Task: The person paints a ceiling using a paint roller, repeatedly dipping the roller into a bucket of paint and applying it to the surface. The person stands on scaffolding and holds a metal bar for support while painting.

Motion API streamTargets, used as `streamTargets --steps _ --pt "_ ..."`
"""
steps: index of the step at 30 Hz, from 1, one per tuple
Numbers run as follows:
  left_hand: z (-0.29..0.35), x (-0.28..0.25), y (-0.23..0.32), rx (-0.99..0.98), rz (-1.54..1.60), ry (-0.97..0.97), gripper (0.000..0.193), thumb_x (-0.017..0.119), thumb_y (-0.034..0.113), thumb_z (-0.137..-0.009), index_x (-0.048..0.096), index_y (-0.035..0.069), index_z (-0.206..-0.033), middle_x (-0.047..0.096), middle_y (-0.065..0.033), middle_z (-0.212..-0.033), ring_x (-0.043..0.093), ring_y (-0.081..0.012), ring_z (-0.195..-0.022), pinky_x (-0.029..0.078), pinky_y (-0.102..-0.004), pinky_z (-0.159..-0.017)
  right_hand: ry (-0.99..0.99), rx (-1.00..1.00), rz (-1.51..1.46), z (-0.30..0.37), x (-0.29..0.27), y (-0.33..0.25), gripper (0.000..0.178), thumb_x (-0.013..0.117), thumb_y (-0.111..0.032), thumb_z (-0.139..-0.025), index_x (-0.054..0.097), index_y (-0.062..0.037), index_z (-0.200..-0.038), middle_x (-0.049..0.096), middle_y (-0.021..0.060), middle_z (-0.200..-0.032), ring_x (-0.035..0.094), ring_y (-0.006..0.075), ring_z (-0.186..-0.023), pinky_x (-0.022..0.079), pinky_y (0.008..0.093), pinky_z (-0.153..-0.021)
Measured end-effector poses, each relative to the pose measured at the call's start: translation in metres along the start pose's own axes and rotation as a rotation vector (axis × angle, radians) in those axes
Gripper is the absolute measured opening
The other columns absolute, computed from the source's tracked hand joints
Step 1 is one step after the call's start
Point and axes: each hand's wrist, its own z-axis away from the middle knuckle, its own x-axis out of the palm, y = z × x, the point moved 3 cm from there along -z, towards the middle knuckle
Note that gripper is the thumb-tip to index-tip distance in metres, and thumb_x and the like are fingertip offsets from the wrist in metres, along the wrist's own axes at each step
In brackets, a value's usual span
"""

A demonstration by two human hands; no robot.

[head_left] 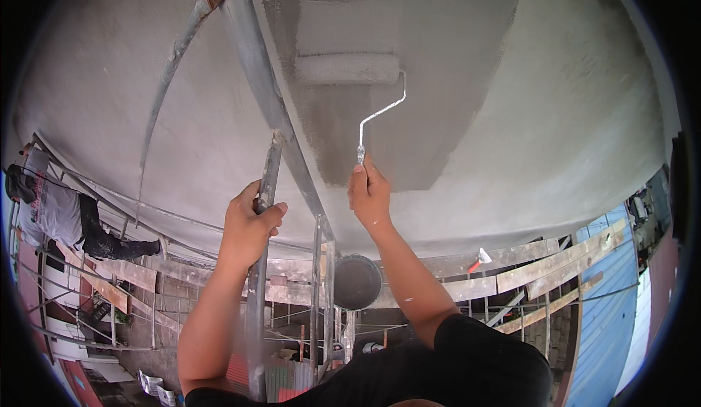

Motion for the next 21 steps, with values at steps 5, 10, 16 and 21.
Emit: streamTargets --steps 5,10,16,21 --pt "0.0 0.001 -0.001 0.003 0.032 0.002 0.047 0.071 0.013 -0.085 0.061 -0.008 -0.125 0.059 -0.0037 -0.07 0.054 -0.0099 -0.059 0.044 -0.026 -0.055 0.056 0.146 0.057 0.062 0.002 0.079 0.04 0.046 -0.018 -0.109 0.053 -0.0014 -0.145 0.049 -0.0015 -0.067 0.047 0.0049 -0.057 0.042 0.0253 -0.051" --pt "-0.001 0.001 -0.003 -0.008 0.041 0.006 0.047 0.071 0.013 -0.085 0.062 -0.008 -0.125 0.059 -0.0031 -0.071 0.053 -0.0097 -0.059 0.043 -0.026 -0.054 0.087 0.188 0.318 0.106 0.0 0.129 0.04 0.05 -0.016 -0.105 0.057 0.004 -0.138 0.062 0.0193 -0.079 0.061 0.0299 -0.066 0.05 0.038 -0.062" --pt "-0.001 0.003 0.0 -0.018 0.061 0.006 0.045 0.071 0.013 -0.085 0.062 -0.007 -0.124 0.059 -0.0028 -0.071 0.053 -0.0092 -0.059 0.042 -0.0258 -0.054 0.065 0.384 0.338 0.151 0.001 0.217 0.039 0.048 -0.018 -0.104 0.06 0.008 -0.13 0.066 0.0281 -0.082 0.068 0.0404 -0.069 0.054 0.047 -0.064" --pt "-0.001 0.002 -0.002 -0.026 0.066 -0.001 0.044 0.07 0.012 -0.086 0.062 -0.007 -0.125 0.059 -0.0026 -0.071 0.053 -0.009 -0.059 0.043 -0.0253 -0.055 0.056 0.715 0.152 0.167 0.003 0.225 0.027 0.043 -0.018 -0.106 0.065 -0.0031 -0.111 0.049 0.0055 -0.058 0.047 0.0167 -0.039 0.04 0.0361 -0.037"
